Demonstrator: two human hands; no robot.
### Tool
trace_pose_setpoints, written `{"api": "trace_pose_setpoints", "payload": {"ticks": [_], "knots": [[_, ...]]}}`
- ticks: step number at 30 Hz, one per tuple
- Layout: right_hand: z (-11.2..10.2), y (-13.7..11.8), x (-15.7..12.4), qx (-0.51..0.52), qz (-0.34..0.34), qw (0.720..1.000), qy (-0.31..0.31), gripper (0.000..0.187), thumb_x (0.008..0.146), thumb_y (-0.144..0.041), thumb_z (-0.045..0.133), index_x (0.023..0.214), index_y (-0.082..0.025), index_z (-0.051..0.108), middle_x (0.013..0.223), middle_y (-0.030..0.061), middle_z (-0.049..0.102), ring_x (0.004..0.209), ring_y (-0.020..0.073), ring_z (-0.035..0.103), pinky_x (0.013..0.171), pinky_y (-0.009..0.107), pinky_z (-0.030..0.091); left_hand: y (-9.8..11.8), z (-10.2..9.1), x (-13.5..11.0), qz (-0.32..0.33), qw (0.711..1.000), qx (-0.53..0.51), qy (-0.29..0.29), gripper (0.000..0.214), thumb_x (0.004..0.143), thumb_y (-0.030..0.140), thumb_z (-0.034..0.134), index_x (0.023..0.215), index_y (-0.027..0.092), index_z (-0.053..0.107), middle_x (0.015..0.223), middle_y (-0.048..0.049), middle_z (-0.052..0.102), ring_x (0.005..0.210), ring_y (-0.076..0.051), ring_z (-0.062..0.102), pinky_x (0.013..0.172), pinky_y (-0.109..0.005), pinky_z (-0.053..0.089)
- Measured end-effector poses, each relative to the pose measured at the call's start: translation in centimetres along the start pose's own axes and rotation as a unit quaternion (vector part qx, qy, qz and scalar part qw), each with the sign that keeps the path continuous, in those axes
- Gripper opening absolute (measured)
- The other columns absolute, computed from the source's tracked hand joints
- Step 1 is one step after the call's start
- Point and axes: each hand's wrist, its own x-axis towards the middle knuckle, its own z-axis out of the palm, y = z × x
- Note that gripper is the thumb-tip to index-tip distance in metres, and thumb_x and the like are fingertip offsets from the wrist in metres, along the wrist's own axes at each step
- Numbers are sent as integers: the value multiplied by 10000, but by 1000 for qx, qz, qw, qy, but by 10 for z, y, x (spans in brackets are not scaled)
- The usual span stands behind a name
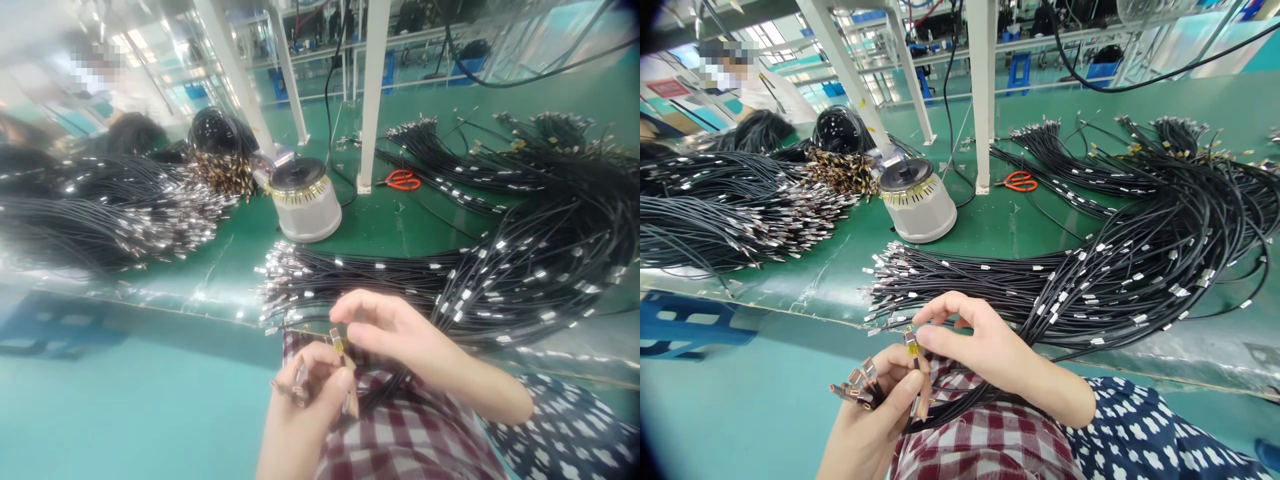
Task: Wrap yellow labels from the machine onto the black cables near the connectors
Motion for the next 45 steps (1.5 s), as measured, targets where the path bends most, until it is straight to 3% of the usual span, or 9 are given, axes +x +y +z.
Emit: {"api": "trace_pose_setpoints", "payload": {"ticks": [4, 7, 11, 16, 19, 27, 31, 40, 45], "knots": [[8, -6, 0, -42, -49, 998, -9, 57, 795, -234, 686, 786, -179, 674, 1007, 42, 629, 934, 176, 587, 861, 312, 438, -4, 1, -1, 2, 1000, -7, 1, 236, 754, 382, 739, 780, 167, 645, 534, -10, 591, 501, -107, 439, 495, -225, 310], [15, -8, -1, -54, -57, 997, 8, 121, 778, -145, 661, 675, -168, 602, 908, 28, 625, 859, 156, 596, 822, 297, 460, -6, 1, 0, -14, 1000, -16, -4, 246, 755, 384, 741, 809, 159, 656, 534, -9, 588, 502, -102, 435, 488, -220, 300], [18, -8, 0, -95, -69, 992, 40, 119, 780, -142, 656, 685, -172, 592, 878, 28, 633, 849, 170, 595, 821, 316, 464, -5, 1, 4, -6, 999, -49, -18, 266, 706, 370, 788, 793, 165, 642, 523, 17, 565, 499, -93, 445, 513, -212, 323], [7, -5, 0, -48, -43, 998, 6, 158, 870, -290, 607, 947, -171, 675, 1032, 61, 667, 963, 195, 612, 901, 336, 452, -1, 0, 6, -28, 996, -86, 19, 191, 737, 297, 763, 713, 168, 625, 565, 1, 605, 548, -96, 473, 521, -185, 330], [3, 0, -1, -37, -44, 998, 9, 178, 877, -302, 598, 958, -168, 684, 1009, 61, 670, 968, 203, 608, 905, 344, 446, 0, 1, 6, -26, 995, -89, 22, 199, 726, 282, 769, 666, 163, 621, 607, -3, 612, 594, -108, 492, 550, -186, 366], [12, 5, 1, 50, -7, 998, 36, 148, 789, -214, 680, 673, -147, 618, 755, 33, 637, 672, 157, 606, 672, 310, 493, -3, -6, 9, -43, 996, -80, 3, 203, 719, 305, 783, 676, 168, 639, 605, 3, 612, 571, -102, 473, 556, -197, 370], [15, 0, 1, 119, 11, 993, 13, 232, 784, -254, 706, 626, -140, 581, 593, 3, 605, 490, 126, 572, 576, 300, 491, -3, -5, 8, -43, 994, -96, -7, 163, 746, 262, 753, 666, 161, 652, 621, -15, 633, 589, -114, 502, 592, -213, 394], [15, 11, 8, 246, 38, 962, -110, 186, 827, -279, 670, 747, -132, 589, 539, -22, 600, 458, 121, 603, 543, 255, 484, -2, -7, 12, -94, 981, -154, -70, 184, 740, 245, 761, 651, 142, 637, 567, -21, 638, 550, -99, 506, 548, -189, 361], [18, 12, 5, 123, -2, 992, -14, 193, 822, -288, 669, 721, -148, 584, 715, 7, 603, 648, 126, 593, 647, 259, 469, -3, -5, 12, -63, 985, -154, -46, 200, 717, 277, 791, 768, 160, 636, 506, 30, 565, 484, -72, 448, 496, -176, 296]]}}
